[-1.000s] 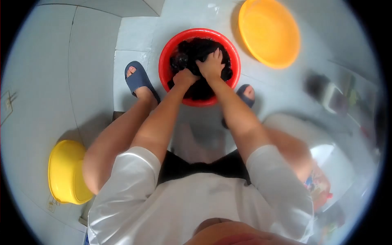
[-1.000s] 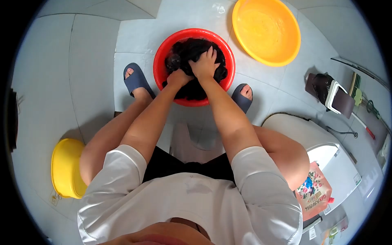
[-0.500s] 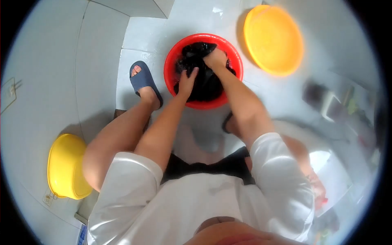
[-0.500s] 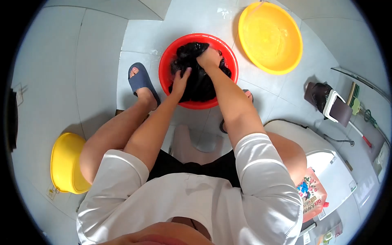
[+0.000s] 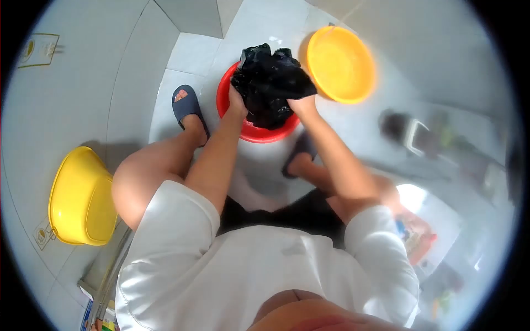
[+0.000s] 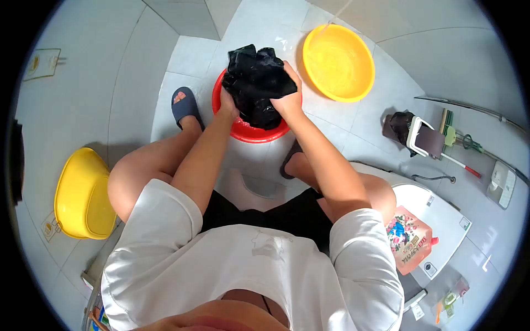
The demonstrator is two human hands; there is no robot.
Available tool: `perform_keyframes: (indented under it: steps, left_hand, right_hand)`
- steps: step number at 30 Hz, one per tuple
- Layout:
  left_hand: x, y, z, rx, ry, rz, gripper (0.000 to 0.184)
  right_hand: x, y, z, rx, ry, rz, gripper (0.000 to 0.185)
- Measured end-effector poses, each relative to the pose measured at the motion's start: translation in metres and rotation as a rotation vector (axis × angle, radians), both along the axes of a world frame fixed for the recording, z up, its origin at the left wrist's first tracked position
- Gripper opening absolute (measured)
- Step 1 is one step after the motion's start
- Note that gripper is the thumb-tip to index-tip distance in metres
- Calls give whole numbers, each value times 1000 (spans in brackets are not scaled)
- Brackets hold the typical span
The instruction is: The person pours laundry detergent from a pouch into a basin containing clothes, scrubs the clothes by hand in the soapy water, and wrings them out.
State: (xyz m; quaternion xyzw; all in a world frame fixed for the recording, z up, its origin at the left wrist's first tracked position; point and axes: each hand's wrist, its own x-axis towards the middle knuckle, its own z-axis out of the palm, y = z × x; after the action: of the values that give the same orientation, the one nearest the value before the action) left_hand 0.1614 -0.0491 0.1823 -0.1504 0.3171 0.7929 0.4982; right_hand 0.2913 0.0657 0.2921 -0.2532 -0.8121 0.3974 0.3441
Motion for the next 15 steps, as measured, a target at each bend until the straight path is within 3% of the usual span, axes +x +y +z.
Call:
perform_keyframes:
  steps: [1,2,4,5,6,7,8,10,12,13,14,15]
  left_hand:
    - [-7,2,-2,151,-28,19,55]
    - [-14,5,-12,154,92,-4,49]
    - [-13,2,-20,156,87,-35,50]
    - [-12,1,-25,146,82,-70,50]
    - [-4,-6,-14,-84,28,-83,50]
    - [-5,-10,-23,-81,28,-77,50]
    - [-4,-18,-44,-163,14,-155,50]
    - [5,-29,-78,-250,-1,-237,52]
    - [15,-43,-103,-433,421,-280,61]
    - [17,-46,-114,-443,417,-284,61]
    - [18,-49,-125,-572,661,-389,67]
    - [19,-50,-133,-697,905,-496,76]
  right_hand:
    - [1,-2,3,14,-2,1,30]
    - [3,-4,6,-254,46,-9,30]
    - [4,-12,9,-712,118,-66,30]
    - [5,-14,10,-710,118,-62,30]
    - [8,-15,2,-679,62,-105,31]
    - [10,-15,-10,-648,5,-146,33]
    - [17,-5,-41,-499,-177,-135,38]
    - [26,-1,-66,-491,-318,67,50]
    - [27,3,-108,-443,-422,184,58]
    - [24,3,-122,-383,-831,133,76]
    - [23,4,-135,-307,-1238,80,96]
    - [20,2,-139,-318,-1240,85,96]
